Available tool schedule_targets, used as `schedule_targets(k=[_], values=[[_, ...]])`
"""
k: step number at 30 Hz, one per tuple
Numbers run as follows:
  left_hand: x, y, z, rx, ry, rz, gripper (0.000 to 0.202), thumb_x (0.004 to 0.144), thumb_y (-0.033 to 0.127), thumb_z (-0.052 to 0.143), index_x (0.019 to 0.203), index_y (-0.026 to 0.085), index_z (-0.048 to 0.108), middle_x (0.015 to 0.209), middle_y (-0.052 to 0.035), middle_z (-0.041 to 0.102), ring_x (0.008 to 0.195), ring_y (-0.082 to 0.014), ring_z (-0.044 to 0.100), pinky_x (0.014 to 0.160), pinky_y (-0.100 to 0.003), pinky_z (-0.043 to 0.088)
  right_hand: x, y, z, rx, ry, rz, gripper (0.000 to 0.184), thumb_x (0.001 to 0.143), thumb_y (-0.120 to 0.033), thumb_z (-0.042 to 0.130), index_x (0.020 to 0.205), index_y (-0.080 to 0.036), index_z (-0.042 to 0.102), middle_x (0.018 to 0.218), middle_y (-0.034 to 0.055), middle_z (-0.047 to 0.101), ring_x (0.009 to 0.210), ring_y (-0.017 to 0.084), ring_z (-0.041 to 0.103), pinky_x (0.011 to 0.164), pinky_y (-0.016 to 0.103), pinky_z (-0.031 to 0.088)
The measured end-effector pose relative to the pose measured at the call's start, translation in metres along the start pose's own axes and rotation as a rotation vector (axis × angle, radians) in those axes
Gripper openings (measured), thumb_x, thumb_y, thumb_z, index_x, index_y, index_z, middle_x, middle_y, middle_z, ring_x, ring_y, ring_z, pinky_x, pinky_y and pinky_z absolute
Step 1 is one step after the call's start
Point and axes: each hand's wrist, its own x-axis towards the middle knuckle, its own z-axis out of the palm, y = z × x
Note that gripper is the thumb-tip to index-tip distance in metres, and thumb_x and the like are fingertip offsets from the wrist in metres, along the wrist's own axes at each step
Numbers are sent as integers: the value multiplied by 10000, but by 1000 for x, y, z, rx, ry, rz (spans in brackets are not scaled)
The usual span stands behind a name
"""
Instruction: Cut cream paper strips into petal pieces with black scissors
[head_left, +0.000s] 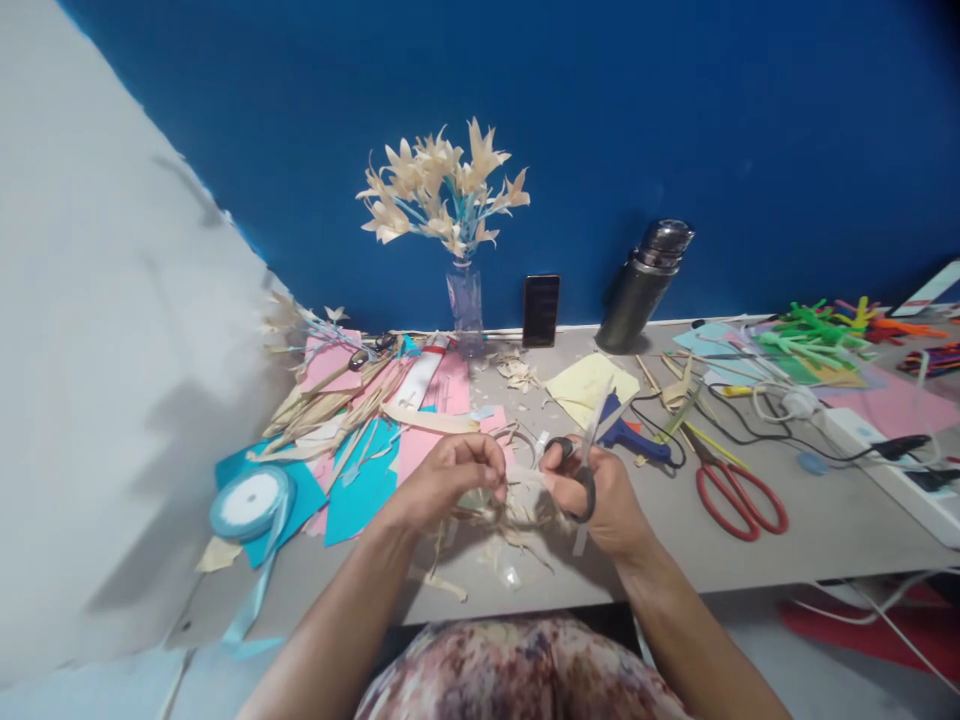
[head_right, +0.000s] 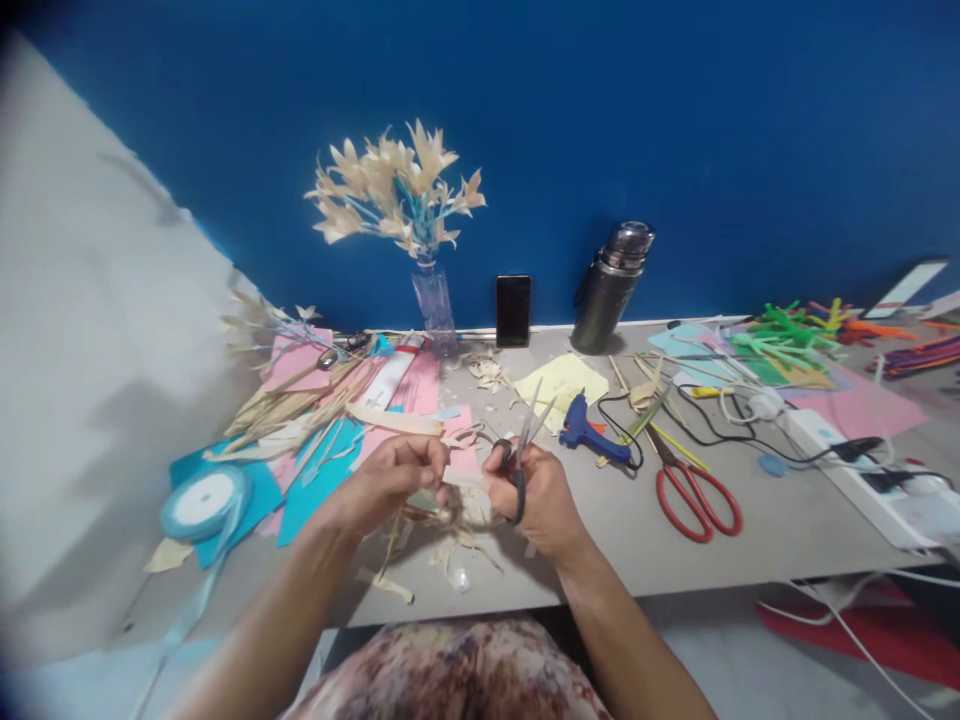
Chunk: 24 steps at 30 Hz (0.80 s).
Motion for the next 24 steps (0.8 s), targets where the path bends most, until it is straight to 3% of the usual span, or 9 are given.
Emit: schedule_targets(k=[3,7,10,12,14,17,21,24], values=[[2,-9,10,-82,50,58,330,695,396,732,882,145,628,781,-52,677,717,-171,620,682,-276,452,0,1,1,17,21,8,149,625,-219,724,693,-177,597,641,-28,541,589,119,473,550,242,399],[5,-18,28,1,136,-14,262,693,323,779,732,146,589,647,-24,656,591,-125,575,593,-232,405,-1,3,3,60,-32,34,186,633,-259,762,701,-178,609,621,-20,563,568,125,491,529,248,418],[5,-18,27,-88,63,-65,238,693,287,773,685,140,587,580,-34,646,538,-124,558,573,-240,407,-2,3,2,84,-16,57,211,613,-251,787,700,-179,609,608,-16,574,549,129,505,513,252,421],[5,-18,24,-264,45,-23,234,688,274,771,679,148,574,561,-6,605,535,-118,546,609,-257,437,-1,4,2,91,45,59,224,605,-238,796,699,-177,602,609,-13,577,542,129,509,496,246,412],[4,-20,25,-432,118,52,228,685,255,776,715,161,570,599,20,577,579,-117,560,658,-270,468,0,8,5,121,120,62,238,618,-241,796,727,-178,595,624,-10,593,543,133,526,495,244,418],[6,-28,38,-486,260,93,241,684,213,795,833,169,611,732,2,627,678,-129,606,676,-260,482,2,16,15,188,193,73,240,664,-281,777,777,-187,587,626,-6,616,530,146,557,499,255,449],[12,-38,59,-563,313,66,211,726,228,770,881,165,642,863,-45,696,807,-163,647,822,-315,491,0,20,29,17,286,3,197,717,-312,742,701,-179,598,592,11,610,525,148,553,496,256,455],[14,-38,61,-578,314,48,184,737,240,745,880,167,654,936,-71,717,878,-184,656,834,-316,489,-2,19,30,-14,289,-37,231,700,-329,770,692,-183,591,586,-5,584,535,141,546,517,254,464]])
